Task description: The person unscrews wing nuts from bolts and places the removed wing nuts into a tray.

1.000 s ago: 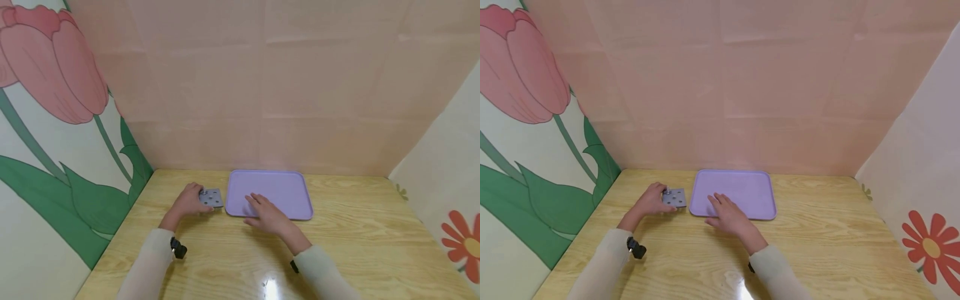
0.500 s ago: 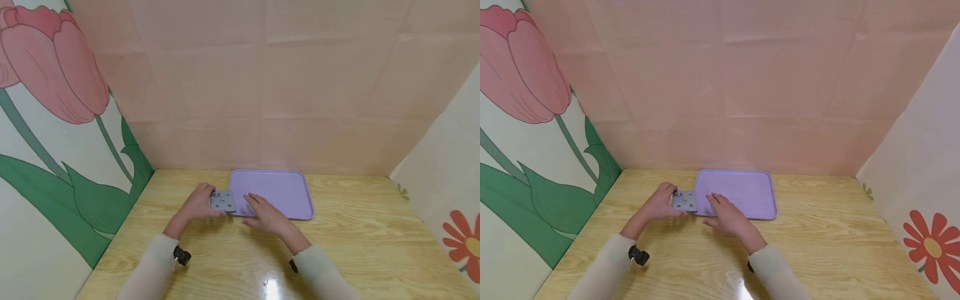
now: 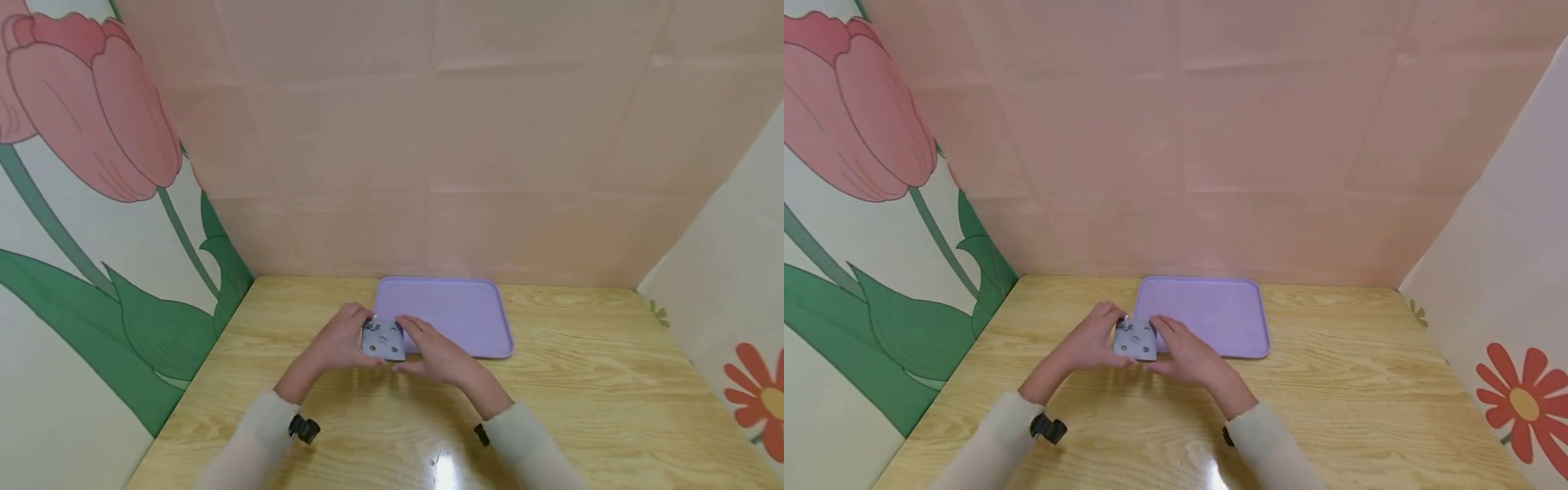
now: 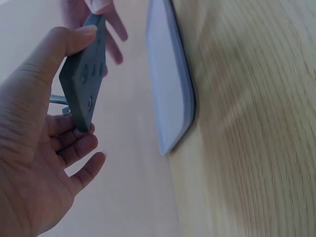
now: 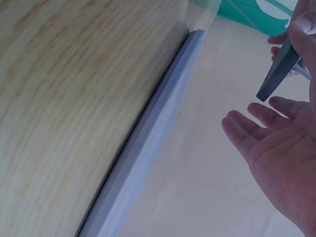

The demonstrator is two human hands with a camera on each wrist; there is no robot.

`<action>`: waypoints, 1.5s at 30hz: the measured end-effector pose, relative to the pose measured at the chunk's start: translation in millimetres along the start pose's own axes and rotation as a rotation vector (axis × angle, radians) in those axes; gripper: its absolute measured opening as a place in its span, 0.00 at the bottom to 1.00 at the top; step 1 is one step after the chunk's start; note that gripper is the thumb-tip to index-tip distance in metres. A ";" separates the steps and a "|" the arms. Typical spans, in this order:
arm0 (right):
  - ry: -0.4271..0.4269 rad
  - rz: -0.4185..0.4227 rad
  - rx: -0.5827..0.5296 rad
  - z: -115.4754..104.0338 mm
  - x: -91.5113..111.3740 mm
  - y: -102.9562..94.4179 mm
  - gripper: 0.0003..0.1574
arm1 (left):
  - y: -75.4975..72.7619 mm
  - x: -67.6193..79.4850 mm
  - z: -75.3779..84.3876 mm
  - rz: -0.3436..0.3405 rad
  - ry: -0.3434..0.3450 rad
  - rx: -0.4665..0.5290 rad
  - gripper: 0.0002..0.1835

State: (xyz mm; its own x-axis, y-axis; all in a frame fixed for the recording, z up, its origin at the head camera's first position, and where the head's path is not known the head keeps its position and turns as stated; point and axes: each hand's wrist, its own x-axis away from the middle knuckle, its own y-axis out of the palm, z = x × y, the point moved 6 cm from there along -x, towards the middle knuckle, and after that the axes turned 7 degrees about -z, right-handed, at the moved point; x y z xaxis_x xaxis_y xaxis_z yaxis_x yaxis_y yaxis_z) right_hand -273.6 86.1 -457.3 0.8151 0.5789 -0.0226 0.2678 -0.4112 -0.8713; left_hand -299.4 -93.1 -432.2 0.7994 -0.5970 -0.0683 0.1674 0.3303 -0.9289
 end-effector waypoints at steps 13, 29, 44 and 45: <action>-0.047 -0.030 -0.068 4.6 21.0 -3.6 0.61 | 11.2 -2.8 30.9 -0.029 0.082 0.016 0.47; -0.052 -0.007 -0.074 9.5 49.1 -4.7 0.57 | 26.0 2.0 62.1 -0.031 0.141 -0.056 0.46; -0.017 0.028 0.005 17.4 62.4 -0.7 0.55 | 38.9 7.1 63.2 -0.111 0.150 0.153 0.48; -0.011 0.030 0.000 18.5 63.6 -0.8 0.56 | 39.2 7.6 62.7 -0.118 0.151 0.186 0.48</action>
State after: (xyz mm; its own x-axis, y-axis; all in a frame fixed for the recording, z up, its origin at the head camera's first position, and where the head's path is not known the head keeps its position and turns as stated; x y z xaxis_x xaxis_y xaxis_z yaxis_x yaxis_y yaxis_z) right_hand -231.4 136.3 -467.1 0.8169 0.5743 -0.0539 0.2437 -0.4282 -0.8702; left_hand -250.6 -38.8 -446.3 0.6754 -0.7369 -0.0296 0.3684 0.3720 -0.8520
